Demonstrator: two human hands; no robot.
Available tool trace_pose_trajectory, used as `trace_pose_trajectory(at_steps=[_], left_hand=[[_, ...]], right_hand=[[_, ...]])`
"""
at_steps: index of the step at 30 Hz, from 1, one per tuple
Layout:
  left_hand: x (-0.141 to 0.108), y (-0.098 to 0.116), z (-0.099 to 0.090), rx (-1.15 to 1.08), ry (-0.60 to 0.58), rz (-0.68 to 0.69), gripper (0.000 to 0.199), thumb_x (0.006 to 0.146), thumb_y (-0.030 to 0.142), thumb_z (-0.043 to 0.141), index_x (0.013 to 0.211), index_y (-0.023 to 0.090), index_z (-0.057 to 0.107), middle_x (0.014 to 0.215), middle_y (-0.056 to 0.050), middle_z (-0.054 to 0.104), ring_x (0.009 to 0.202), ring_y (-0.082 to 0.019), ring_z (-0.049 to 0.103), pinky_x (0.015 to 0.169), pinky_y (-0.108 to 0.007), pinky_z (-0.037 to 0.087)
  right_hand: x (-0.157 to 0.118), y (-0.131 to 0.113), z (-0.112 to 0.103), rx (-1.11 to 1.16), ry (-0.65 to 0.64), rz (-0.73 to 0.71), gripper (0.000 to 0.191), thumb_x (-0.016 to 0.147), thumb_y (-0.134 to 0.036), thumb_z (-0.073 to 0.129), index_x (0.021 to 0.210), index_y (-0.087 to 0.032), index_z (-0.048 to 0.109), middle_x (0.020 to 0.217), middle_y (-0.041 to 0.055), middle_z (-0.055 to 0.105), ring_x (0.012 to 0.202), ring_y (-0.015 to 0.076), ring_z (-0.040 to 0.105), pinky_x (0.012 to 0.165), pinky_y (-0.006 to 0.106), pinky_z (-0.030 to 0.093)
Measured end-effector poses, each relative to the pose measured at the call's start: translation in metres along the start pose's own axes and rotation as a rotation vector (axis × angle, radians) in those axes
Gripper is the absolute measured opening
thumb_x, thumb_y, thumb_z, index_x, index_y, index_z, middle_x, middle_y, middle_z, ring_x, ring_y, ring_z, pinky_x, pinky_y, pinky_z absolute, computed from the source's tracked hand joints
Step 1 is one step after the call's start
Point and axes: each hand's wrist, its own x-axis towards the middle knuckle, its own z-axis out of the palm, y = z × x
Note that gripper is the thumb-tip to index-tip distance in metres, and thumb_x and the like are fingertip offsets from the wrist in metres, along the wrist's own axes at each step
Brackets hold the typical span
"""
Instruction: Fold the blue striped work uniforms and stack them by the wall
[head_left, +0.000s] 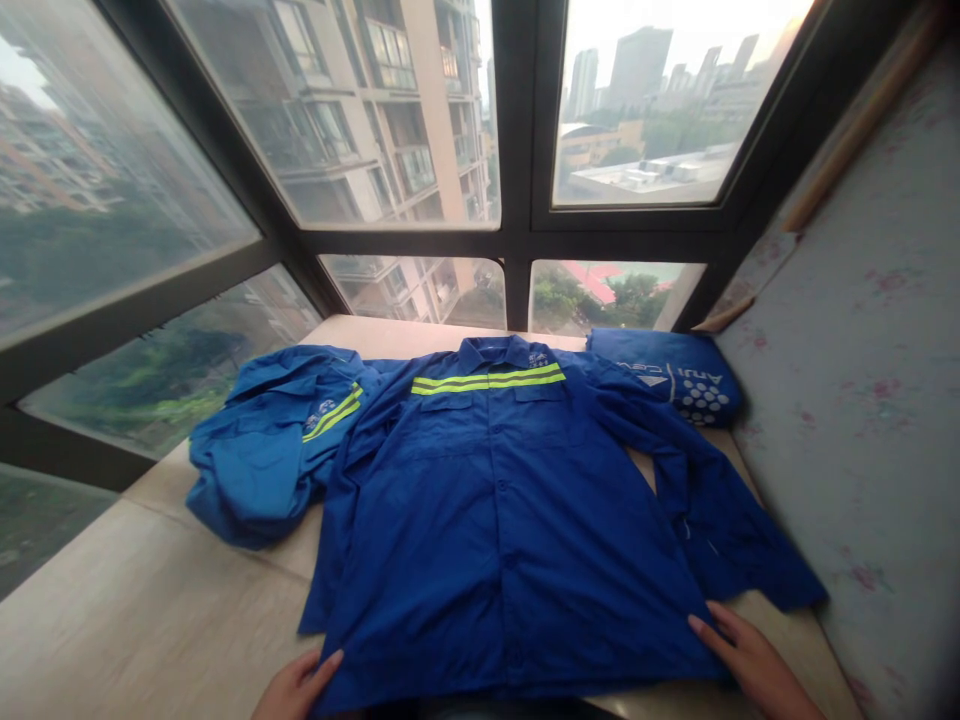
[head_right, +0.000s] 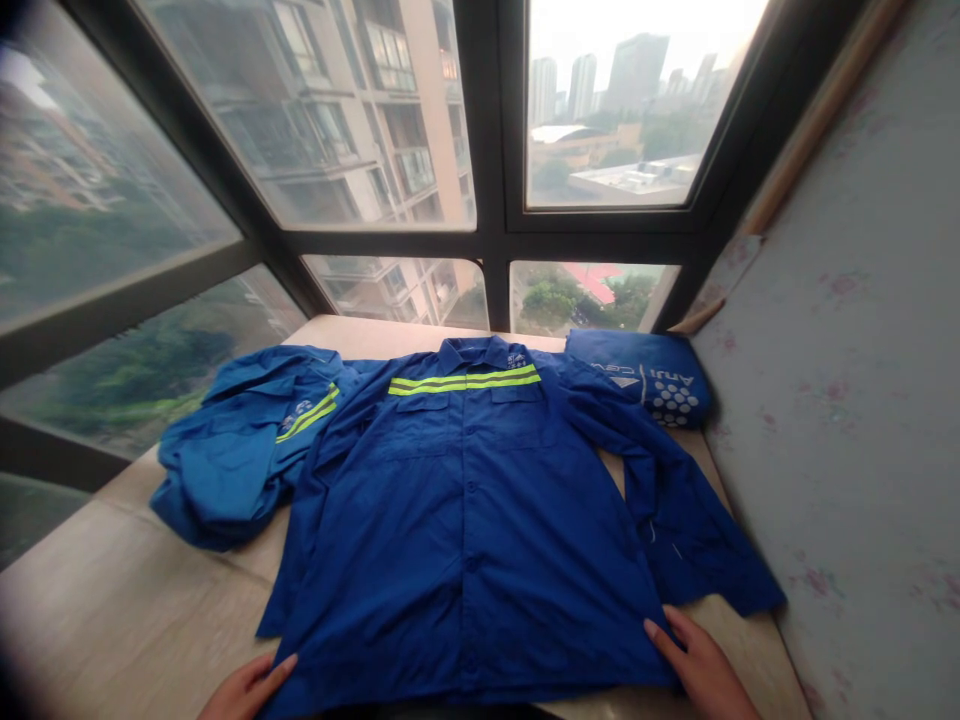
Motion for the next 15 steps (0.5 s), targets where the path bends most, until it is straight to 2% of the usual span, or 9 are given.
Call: trace_pose_trajectory(at_steps=[4,8,11,15], left_hand=[[0.000,0.003,-0.003,-0.137,-0.035,-0.047,0.062,0.051,0.080,0.070,0.072,0.022,0.072,0.082,-0.003,0.076,0.095,-0.033,0.070,0.101,-0.041,0.049],[-0.002,0.001,-0.005,-0.203,-0.016,-0.129,0.059,0.045,0.075,0.077,0.071,0.022,0.072,0.080,-0.003,0.076,0.093,-0.034,0.071,0.102,-0.042,0.049],[-0.008,0.003,-0.005,-0.298,-0.003,-0.190,0.055,0.051,0.068,0.080,0.078,0.021,0.073,0.086,-0.004,0.077,0.097,-0.032,0.071,0.100,-0.041,0.051],[-0.018,0.012,-0.004,-0.537,0.011,-0.248,0.048,0.054,0.055,0.085,0.084,0.021,0.073,0.094,-0.005,0.077,0.096,-0.029,0.072,0.090,-0.037,0.056]], right_hand=[[0.000,-0.002,-0.005,0.035,-0.111,-0.046,0.048,0.058,-0.060,0.062,0.083,-0.020,0.073,0.110,0.0134,0.074,0.120,0.0386,0.060,0.103,0.042,0.049],[-0.006,-0.008,-0.010,0.016,-0.082,-0.059,0.043,0.055,-0.059,0.067,0.073,-0.020,0.071,0.094,0.0115,0.077,0.108,0.0396,0.066,0.098,0.044,0.051],[-0.012,-0.018,-0.015,0.039,-0.120,-0.085,0.039,0.056,-0.059,0.070,0.066,-0.021,0.070,0.086,0.0087,0.078,0.100,0.0379,0.069,0.091,0.040,0.055],[-0.018,-0.026,-0.020,0.094,-0.190,-0.094,0.037,0.060,-0.058,0.070,0.070,-0.023,0.072,0.091,0.0066,0.078,0.099,0.0355,0.070,0.089,0.037,0.056]])
